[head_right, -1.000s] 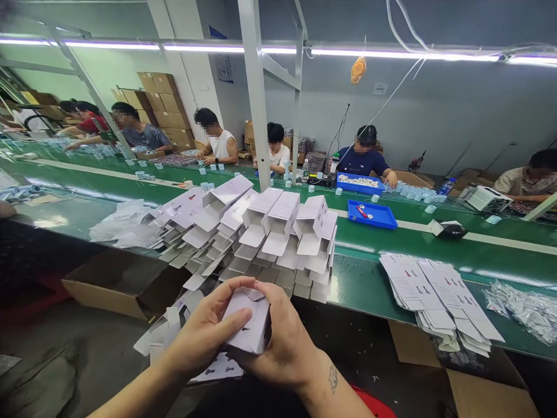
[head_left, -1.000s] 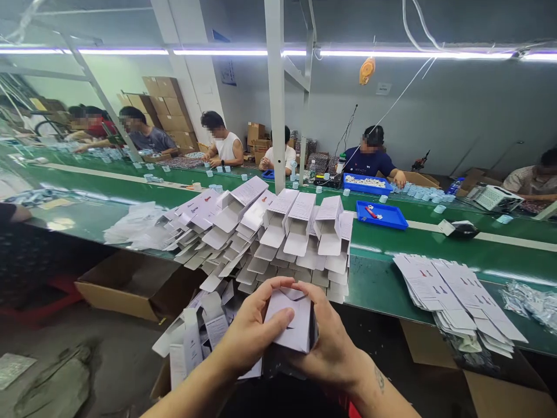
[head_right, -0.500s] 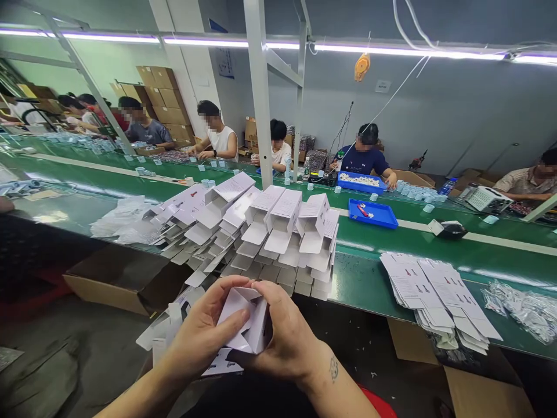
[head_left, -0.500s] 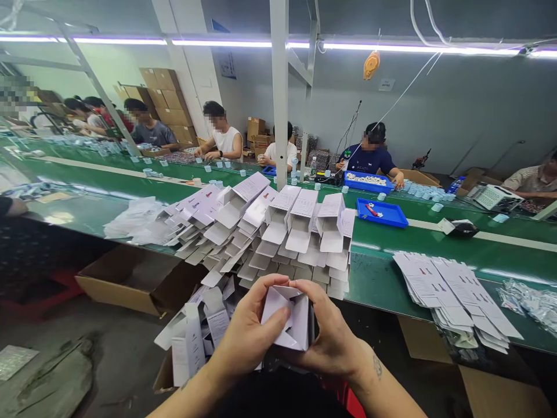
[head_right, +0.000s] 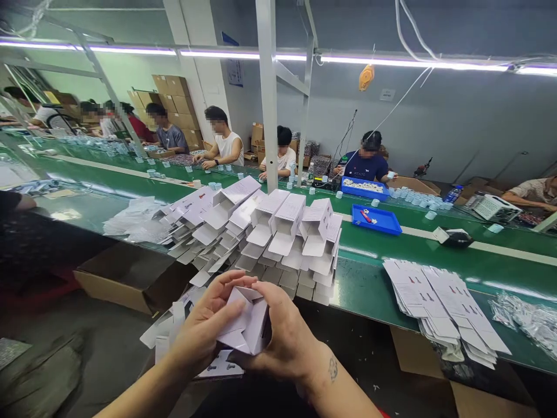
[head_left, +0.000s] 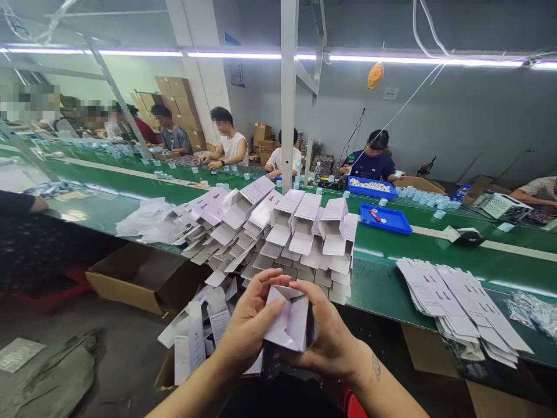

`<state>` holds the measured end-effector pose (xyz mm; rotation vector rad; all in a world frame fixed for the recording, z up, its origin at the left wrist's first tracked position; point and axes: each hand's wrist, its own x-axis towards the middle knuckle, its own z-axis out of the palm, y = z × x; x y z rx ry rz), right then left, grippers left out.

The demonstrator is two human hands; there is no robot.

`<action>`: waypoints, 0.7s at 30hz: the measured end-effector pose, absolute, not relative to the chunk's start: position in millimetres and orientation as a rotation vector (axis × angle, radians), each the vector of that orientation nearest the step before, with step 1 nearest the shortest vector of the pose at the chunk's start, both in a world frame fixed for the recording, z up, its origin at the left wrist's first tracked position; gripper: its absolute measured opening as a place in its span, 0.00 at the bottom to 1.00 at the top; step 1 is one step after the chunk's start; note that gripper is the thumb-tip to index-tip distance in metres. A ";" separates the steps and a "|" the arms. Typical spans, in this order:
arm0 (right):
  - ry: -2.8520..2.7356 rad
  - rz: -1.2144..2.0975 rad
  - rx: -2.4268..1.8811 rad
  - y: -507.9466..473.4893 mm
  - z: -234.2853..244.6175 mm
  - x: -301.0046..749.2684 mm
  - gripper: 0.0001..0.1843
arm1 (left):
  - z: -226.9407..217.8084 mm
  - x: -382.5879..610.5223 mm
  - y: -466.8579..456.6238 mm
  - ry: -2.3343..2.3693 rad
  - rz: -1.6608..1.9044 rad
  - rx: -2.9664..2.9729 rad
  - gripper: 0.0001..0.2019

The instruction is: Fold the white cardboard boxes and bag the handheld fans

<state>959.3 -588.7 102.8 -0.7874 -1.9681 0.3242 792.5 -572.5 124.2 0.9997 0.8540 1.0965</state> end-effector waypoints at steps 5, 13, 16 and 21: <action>-1.989 0.226 -0.728 -585.4 95.4 947.7 0.51 | 133.3 800.7 -577.4 0.953 1.126 0.802 0.21; -2.014 0.110 -0.649 -573.9 89.7 941.2 0.50 | 133.3 778.4 -558.8 0.943 0.904 0.689 0.33; -2.134 0.085 -0.616 -565.2 84.9 937.0 0.49 | 129.1 768.0 -557.1 0.931 0.779 0.505 0.33; -2.087 0.195 -0.584 -570.1 73.8 931.7 0.58 | 128.0 738.4 -562.8 0.831 0.873 0.486 0.30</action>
